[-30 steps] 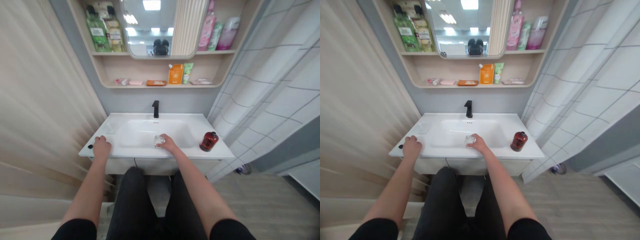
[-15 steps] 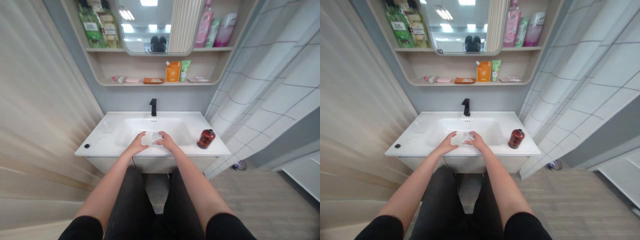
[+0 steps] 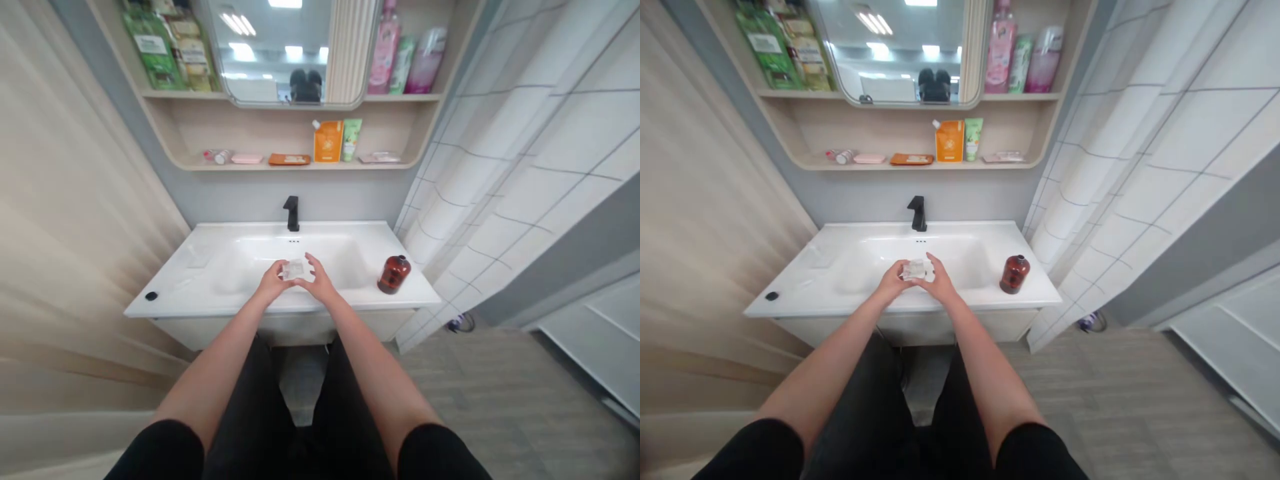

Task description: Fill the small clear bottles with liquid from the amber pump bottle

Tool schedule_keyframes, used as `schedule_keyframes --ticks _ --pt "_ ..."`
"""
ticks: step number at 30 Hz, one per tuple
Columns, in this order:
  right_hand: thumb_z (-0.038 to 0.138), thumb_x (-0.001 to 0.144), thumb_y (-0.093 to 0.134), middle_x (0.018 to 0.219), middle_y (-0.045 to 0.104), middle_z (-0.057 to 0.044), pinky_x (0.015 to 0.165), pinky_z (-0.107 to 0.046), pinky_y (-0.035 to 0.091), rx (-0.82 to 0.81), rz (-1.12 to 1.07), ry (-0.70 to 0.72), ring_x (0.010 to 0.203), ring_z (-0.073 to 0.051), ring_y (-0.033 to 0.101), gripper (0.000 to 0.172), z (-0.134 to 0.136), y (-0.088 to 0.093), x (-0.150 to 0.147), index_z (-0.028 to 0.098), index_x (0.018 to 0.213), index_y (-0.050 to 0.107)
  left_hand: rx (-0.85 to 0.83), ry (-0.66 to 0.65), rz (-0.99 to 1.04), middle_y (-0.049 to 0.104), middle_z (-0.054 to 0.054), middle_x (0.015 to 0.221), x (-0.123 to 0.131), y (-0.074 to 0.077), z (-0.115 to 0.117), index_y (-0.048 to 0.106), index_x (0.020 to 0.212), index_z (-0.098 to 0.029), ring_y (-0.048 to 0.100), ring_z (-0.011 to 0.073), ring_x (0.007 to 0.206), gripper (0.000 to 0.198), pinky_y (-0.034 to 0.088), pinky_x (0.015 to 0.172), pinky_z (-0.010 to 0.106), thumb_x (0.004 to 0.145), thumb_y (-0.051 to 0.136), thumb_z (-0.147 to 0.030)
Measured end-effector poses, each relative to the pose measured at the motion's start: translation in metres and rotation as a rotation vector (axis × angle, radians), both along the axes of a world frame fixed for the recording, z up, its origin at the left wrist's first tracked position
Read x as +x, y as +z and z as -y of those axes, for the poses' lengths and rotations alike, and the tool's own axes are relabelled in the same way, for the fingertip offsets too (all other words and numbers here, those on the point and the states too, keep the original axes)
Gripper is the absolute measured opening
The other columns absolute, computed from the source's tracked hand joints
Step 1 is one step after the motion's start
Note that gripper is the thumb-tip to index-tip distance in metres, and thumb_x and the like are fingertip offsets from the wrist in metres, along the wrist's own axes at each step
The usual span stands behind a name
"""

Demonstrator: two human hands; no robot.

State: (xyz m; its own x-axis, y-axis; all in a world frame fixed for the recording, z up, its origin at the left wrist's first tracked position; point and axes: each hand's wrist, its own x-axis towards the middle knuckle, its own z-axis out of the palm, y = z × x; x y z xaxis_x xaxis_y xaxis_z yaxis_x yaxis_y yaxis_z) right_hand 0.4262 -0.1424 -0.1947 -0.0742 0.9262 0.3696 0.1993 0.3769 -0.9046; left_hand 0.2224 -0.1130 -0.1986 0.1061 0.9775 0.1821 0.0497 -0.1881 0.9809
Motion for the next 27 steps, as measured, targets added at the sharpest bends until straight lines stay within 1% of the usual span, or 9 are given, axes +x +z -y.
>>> schedule_keyframes --ticks 3,5,7,9,11,13,16,19,27 --pt "0.053 0.092 0.08 0.146 0.07 -0.015 0.114 -0.053 0.057 0.183 0.114 -0.202 0.137 -0.034 0.066 0.056 0.045 -0.001 0.038 0.026 0.14 0.067 0.017 0.055 0.018 0.077 0.006 0.114 0.0 0.0 0.0 0.068 0.117 -0.023 0.075 0.0282 0.108 0.074 0.06 0.101 0.046 0.053 0.104 -0.033" --pt "0.052 0.1 0.072 0.121 0.075 -0.013 0.115 -0.057 0.055 0.263 0.222 -0.473 0.12 -0.034 0.071 0.036 0.073 -0.004 0.085 0.024 0.123 0.07 0.003 0.071 0.043 0.078 0.007 0.114 0.001 -0.001 -0.001 0.068 0.117 -0.023 0.076 0.0284 0.108 0.074 0.06 0.102 0.048 0.054 0.105 -0.031" --pt "0.057 0.095 0.076 0.118 0.072 -0.016 0.116 -0.065 0.051 0.296 0.33 -0.836 0.12 -0.038 0.068 0.047 0.091 -0.005 0.139 0.02 0.123 0.067 -0.016 0.108 0.05 0.077 0.006 0.112 0.001 -0.003 -0.003 0.068 0.116 -0.023 0.076 0.0284 0.106 0.075 0.06 0.102 0.049 0.052 0.106 -0.03" --pt "0.067 0.079 0.088 0.14 0.063 -0.025 0.123 -0.072 0.043 0.284 0.386 -1.082 0.139 -0.047 0.058 0.089 0.093 -0.004 0.189 0.014 0.143 0.057 -0.025 0.141 0.053 0.077 0.006 0.109 0.001 -0.005 -0.006 0.068 0.116 -0.023 0.076 0.0283 0.103 0.075 0.06 0.101 0.05 0.052 0.106 -0.029" --pt "0.071 0.067 0.094 0.159 0.051 -0.031 0.126 -0.069 0.042 0.196 0.367 -1.05 0.15 -0.048 0.05 0.123 0.084 -0.003 0.226 0.011 0.161 0.041 -0.016 0.16 0.053 0.078 0.006 0.108 0.001 -0.008 -0.008 0.069 0.114 -0.022 0.076 0.028 0.102 0.073 0.061 0.101 0.05 0.052 0.106 -0.03" --pt "0.068 0.061 0.096 0.159 0.055 -0.028 0.122 -0.064 0.049 0.035 0.253 -0.894 0.145 -0.045 0.059 0.137 0.07 -0.001 0.247 0.014 0.169 0.031 -0.005 0.181 0.047 0.078 0.005 0.106 0.0 -0.01 -0.01 0.07 0.114 -0.022 0.076 0.0278 0.102 0.073 0.061 0.102 0.05 0.051 0.107 -0.031" --pt "0.062 0.056 0.099 0.141 0.073 -0.018 0.116 -0.061 0.055 -0.151 0.167 -0.676 0.128 -0.041 0.072 0.123 0.052 0.003 0.255 0.021 0.16 0.049 -0.009 0.219 0.03 0.078 0.004 0.105 -0.001 -0.013 -0.011 0.071 0.115 -0.024 0.075 0.0281 0.104 0.076 0.06 0.104 0.051 0.048 0.107 -0.031" --pt "0.057 0.053 0.1 0.126 0.081 -0.013 0.113 -0.061 0.057 -0.186 0.156 -0.617 0.121 -0.04 0.075 0.099 0.042 0.009 0.248 0.023 0.14 0.068 -0.012 0.218 -0.005 0.078 0.004 0.106 -0.002 -0.015 -0.012 0.072 0.119 -0.023 0.075 0.0286 0.104 0.08 0.059 0.106 0.052 0.047 0.107 -0.032" --pt "0.052 0.056 0.1 0.124 0.082 -0.012 0.11 -0.055 0.061 -0.141 0.014 -0.42 0.115 -0.034 0.079 0.089 0.014 0.015 0.161 0.021 0.134 0.069 0.014 0.219 0.039 0.077 0.009 0.125 -0.004 -0.011 -0.009 0.077 0.134 -0.026 0.071 0.0339 0.123 0.085 0.051 0.119 0.054 0.055 0.106 -0.031"
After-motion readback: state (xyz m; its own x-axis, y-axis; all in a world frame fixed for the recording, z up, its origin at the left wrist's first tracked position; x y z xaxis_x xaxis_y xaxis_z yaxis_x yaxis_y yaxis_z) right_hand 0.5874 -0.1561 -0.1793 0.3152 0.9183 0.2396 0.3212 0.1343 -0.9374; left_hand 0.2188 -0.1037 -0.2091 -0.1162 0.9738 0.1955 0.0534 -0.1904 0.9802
